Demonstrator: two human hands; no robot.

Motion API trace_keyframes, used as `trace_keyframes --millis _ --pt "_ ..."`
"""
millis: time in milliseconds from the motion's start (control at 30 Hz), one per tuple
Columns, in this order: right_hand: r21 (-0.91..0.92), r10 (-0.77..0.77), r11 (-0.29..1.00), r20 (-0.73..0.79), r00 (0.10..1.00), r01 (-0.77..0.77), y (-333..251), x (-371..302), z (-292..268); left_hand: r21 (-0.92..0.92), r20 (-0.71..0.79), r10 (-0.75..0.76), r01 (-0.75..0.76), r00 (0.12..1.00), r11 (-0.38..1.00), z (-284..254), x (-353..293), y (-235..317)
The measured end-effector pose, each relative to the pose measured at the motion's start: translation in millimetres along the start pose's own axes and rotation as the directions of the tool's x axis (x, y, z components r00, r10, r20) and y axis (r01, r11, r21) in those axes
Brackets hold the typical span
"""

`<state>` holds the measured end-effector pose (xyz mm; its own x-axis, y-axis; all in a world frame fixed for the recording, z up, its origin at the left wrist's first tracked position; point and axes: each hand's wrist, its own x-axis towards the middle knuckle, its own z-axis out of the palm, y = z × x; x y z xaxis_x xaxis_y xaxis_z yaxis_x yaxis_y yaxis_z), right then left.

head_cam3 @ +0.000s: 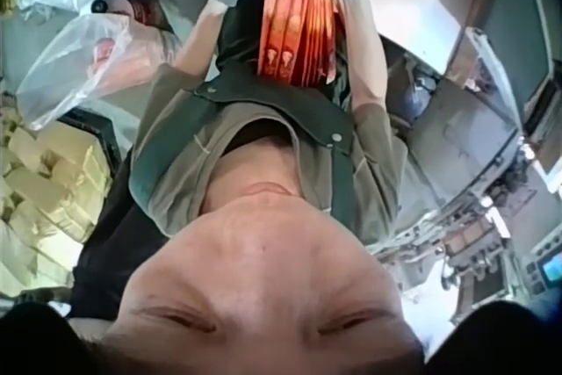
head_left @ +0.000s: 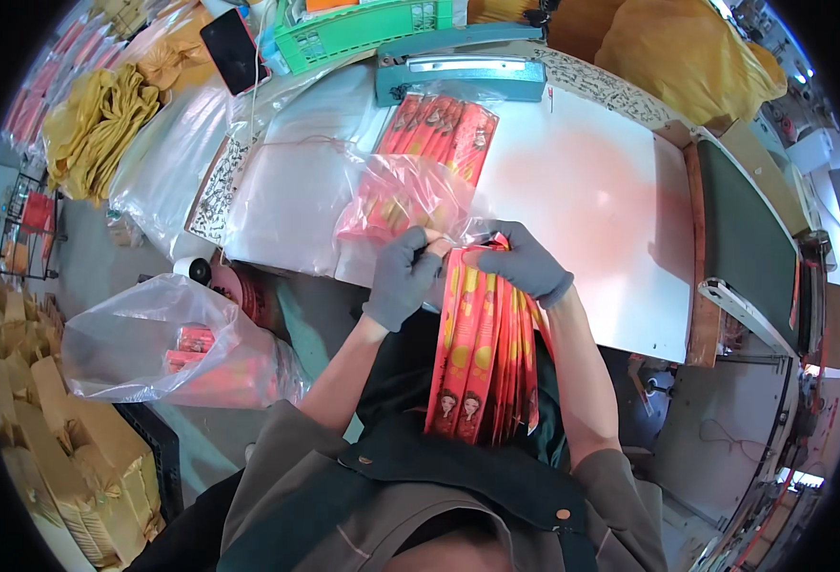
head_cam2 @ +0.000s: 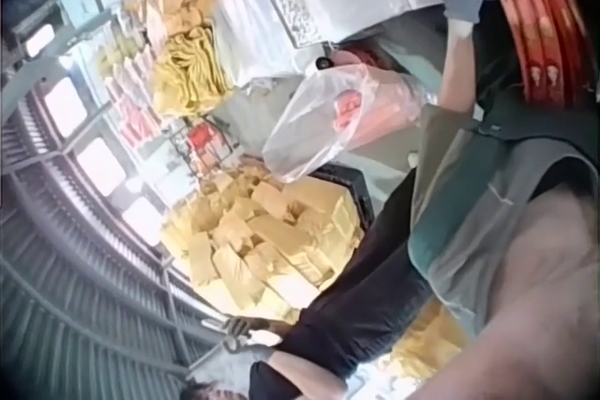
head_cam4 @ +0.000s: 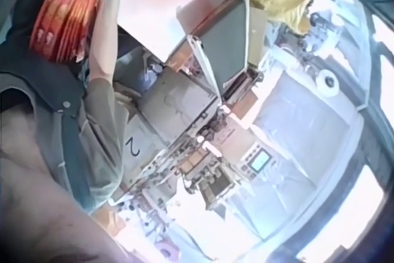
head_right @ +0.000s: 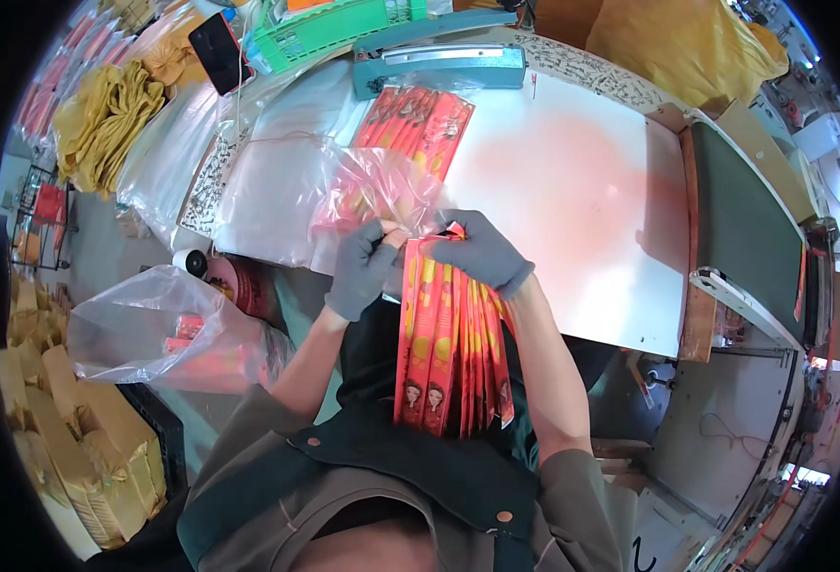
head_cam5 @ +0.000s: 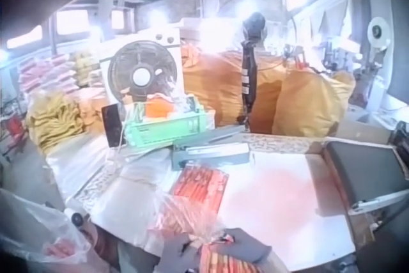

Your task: Bundling long red sticks into plastic sleeves and sealing them using a heat sealer.

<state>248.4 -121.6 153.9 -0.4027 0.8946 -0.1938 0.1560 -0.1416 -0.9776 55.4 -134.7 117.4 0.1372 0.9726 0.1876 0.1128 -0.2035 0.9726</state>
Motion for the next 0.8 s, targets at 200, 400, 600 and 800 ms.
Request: trace_keyframes --millis 200,400,600,800 --pt "0.046 -0.054 0.997 -0.016 0.998 0.054 5.8 -21.0 -22.1 -0.813 -0.04 -0.332 0.163 0.942 0.559 -36.4 21.3 2.6" --pt "0.142 -0.148 0.979 -0.003 0.989 0.147 14.1 -28.2 -26.5 0.253 0.267 0.632 -0.686 0.728 0.683 38.0 7.8 36.1" --pt "0.424 -0.165 0.847 -0.363 0.917 0.32 63.7 -51.9 -5.7 0.333 0.217 0.637 -0.67 0.739 0.664 40.4 -3.6 0.9" --pt "0.076 -0.081 0.992 -0.2 0.976 0.098 118.8 -166.0 41.5 0.219 0.476 0.428 -0.575 0.768 0.788 21.4 -96.7 -5.6"
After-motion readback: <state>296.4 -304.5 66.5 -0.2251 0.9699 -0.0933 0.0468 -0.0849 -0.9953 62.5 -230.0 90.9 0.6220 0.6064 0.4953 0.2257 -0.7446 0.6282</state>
